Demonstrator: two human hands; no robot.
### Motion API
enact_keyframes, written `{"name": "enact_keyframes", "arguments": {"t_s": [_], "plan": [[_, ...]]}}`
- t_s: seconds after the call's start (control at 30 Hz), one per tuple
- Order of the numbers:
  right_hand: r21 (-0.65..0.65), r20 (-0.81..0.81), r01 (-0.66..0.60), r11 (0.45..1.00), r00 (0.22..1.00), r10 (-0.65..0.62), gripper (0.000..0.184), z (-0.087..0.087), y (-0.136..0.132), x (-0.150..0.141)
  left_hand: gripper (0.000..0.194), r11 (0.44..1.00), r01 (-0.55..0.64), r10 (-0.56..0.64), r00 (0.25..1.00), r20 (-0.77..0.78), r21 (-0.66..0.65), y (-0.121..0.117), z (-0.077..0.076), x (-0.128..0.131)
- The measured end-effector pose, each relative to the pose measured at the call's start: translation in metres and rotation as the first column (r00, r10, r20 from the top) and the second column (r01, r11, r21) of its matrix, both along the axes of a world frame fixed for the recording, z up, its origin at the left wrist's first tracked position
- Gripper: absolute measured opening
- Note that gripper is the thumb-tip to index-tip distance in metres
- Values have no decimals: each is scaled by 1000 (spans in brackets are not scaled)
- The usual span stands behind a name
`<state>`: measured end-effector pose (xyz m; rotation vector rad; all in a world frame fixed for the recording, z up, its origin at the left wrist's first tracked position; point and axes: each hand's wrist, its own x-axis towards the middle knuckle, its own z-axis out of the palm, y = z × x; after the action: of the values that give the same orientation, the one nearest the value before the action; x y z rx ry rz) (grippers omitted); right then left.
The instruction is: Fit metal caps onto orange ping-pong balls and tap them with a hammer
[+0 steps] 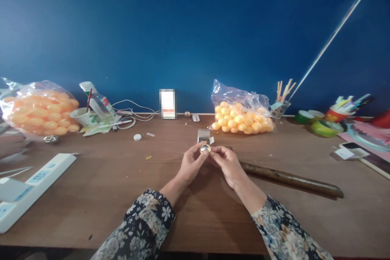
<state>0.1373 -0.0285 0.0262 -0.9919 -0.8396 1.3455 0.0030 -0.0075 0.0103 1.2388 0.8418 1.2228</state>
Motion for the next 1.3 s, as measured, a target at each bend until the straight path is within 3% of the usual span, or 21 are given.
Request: {"name": "enact_keyframes", "arguments": {"t_s": [0.27, 0.57, 0.7, 0.8, 0.97, 1.03, 1.1, 1.2, 1.3], "plan": [[50, 86, 1, 999, 996, -6, 32, 0, -1, 0, 43, 996, -60, 66, 994, -83, 65, 0, 2, 3], [65, 52, 17, 998, 998, -21, 33, -4, -1, -1, 49, 993, -25, 38, 992, -117, 113, 3, -3, 0], [139, 148, -44, 989, 989, 24, 29, -5, -1, 0, 46, 994, -26, 36, 996, -86, 109, 4, -2, -2], [234, 325, -23, 972, 944, -56, 27, -2, -1, 6, 46, 995, -32, 37, 998, -50, 95, 6, -1, -2], [388, 579, 76, 919, 756, -307, 22, 4, -10, 35, 47, 992, -118, 120, 992, -32, 52, 9, 0, -2], [450, 718, 45, 892, 575, -392, 19, 2, -19, 53, 48, 987, -149, 152, 988, -37, 59, 9, 0, -2], [486, 831, -54, 872, 338, -442, 20, -3, -29, 72, 49, 984, -166, 169, 985, -46, 62, 10, -1, -1], [395, 918, -212, 894, 59, -391, 31, -10, -42, 97, 51, 984, -167, 170, 984, -55, 60, 12, -4, -1], [285, 933, -270, 920, -140, -331, 43, -16, -50, 110, 48, 978, -189, 195, 979, -65, 84, 15, -9, -2]]}}
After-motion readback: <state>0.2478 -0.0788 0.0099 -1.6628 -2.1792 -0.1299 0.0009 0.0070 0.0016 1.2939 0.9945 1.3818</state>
